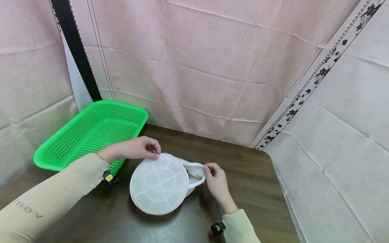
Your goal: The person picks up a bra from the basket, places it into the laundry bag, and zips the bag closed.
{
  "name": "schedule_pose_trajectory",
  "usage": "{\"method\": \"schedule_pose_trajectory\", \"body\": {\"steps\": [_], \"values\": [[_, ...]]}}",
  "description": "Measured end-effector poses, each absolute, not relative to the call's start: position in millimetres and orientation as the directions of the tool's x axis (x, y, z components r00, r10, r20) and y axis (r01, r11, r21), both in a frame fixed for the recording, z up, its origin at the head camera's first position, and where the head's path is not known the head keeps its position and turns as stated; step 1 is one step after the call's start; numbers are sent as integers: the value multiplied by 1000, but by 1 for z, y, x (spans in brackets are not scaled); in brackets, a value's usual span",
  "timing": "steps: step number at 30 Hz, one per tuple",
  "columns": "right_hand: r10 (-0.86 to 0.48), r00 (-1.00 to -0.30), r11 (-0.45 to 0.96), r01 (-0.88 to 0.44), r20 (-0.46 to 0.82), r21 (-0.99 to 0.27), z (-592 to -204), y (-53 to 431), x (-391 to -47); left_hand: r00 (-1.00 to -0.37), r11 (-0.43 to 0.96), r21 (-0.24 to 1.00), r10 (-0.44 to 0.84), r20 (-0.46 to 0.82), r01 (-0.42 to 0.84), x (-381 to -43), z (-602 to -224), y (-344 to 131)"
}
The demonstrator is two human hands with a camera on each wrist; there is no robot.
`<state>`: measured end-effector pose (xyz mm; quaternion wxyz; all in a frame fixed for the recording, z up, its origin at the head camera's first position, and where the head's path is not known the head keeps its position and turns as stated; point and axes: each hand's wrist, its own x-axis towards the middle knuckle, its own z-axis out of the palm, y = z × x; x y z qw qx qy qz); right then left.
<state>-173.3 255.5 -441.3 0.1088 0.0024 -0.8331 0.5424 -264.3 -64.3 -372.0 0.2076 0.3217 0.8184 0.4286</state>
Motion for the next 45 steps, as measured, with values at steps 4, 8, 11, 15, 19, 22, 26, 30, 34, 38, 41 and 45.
{"method": "schedule_pose_trajectory", "body": {"steps": [4,8,11,15,19,22,26,30,34,38,41,45], "values": [[112,-977,402,-121,180,-907,-442,255,-173,-734,489,763,679,-29,423,-260,-367,-54],[107,-980,400,-114,170,-909,-443,255,-173,-758,571,685,651,-41,453,-256,-364,-48],[105,-982,402,-101,156,-910,-439,254,-172,-770,616,628,636,-40,476,-253,-363,-44],[94,-985,391,-100,148,-915,-427,250,-167,-766,649,501,641,45,573,-247,-362,-38],[80,-986,406,-101,145,-908,-416,245,-162,-760,677,358,622,188,643,-241,-359,-32],[78,-986,423,-98,144,-901,-413,243,-161,-781,680,389,578,238,622,-239,-358,-29],[67,-985,413,-116,158,-903,-415,244,-161,-831,636,559,517,204,533,-244,-360,-28],[59,-983,388,-136,172,-912,-423,246,-166,-877,575,701,453,158,423,-248,-365,-28],[78,-982,375,-129,170,-918,-434,248,-172,-920,524,793,376,114,312,-248,-373,-26],[83,-978,392,-144,191,-908,-438,247,-174,-941,503,834,334,53,226,-247,-383,-24],[76,-978,393,-149,193,-907,-439,247,-174,-935,510,823,349,68,250,-247,-387,-24],[55,-989,330,-115,141,-937,-439,248,-174,-911,523,785,393,125,333,-247,-387,-24]]}}
